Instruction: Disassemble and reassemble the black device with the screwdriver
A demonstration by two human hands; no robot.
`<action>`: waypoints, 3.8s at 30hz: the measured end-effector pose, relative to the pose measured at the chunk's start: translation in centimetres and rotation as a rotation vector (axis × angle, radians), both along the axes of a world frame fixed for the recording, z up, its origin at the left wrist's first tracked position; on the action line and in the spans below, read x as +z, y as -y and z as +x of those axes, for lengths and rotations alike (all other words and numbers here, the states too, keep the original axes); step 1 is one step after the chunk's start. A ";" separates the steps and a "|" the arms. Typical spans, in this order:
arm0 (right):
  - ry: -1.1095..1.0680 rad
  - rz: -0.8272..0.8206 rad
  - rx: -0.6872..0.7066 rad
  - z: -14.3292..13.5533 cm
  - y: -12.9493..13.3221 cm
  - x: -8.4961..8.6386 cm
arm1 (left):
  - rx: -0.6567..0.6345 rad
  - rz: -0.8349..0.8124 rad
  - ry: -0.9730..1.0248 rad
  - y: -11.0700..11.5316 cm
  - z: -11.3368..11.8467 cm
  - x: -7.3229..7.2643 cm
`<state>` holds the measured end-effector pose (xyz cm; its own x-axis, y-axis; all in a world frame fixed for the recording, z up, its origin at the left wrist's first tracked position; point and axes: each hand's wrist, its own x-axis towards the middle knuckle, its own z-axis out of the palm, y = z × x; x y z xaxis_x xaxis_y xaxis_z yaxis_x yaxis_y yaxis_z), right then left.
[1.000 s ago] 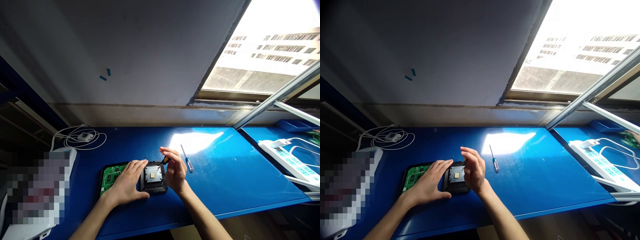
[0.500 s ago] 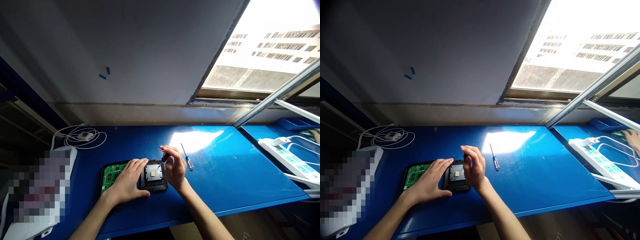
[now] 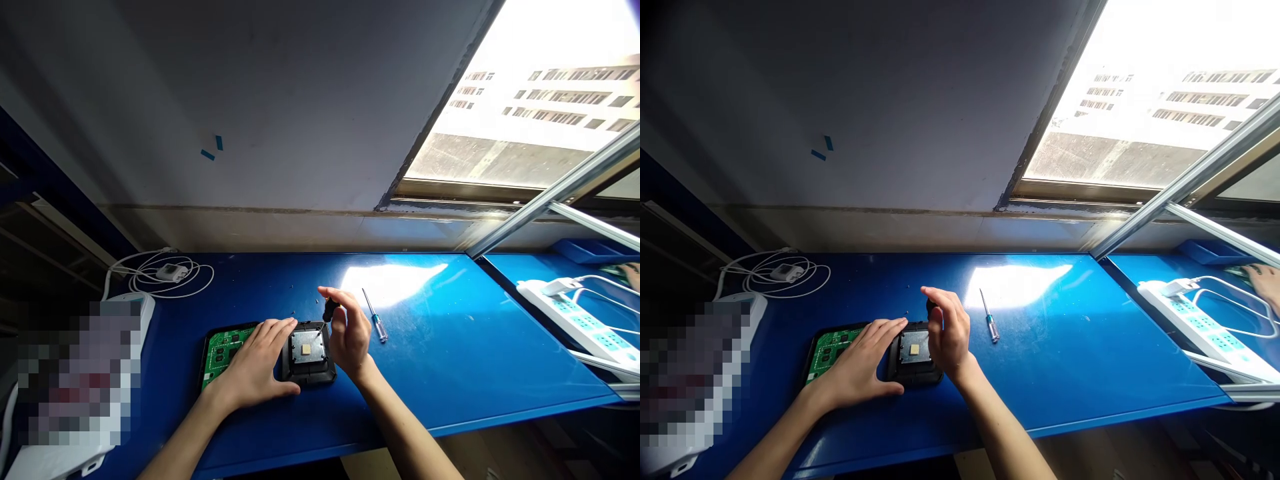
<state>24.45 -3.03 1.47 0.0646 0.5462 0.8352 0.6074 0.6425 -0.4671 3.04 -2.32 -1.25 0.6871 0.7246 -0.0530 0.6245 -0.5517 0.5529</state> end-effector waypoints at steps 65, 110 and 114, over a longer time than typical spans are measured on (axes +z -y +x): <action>-0.023 0.065 -0.064 1.6 0.8 -2.2 | 0.001 -0.027 0.034 0.1 0.0 0.5; -0.274 -0.104 -0.361 2.6 -1.1 -3.1 | 0.009 -0.013 -0.012 0.1 -0.1 0.4; -0.266 -0.102 -0.362 2.6 -1.1 -3.3 | 0.003 -0.013 -0.016 0.0 -0.1 0.5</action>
<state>27.04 -1.91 -1.83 0.4714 0.5279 0.7065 0.6342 0.3537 -0.6875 2.97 -2.28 -0.79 0.6838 0.7259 -0.0734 0.6352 -0.5428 0.5494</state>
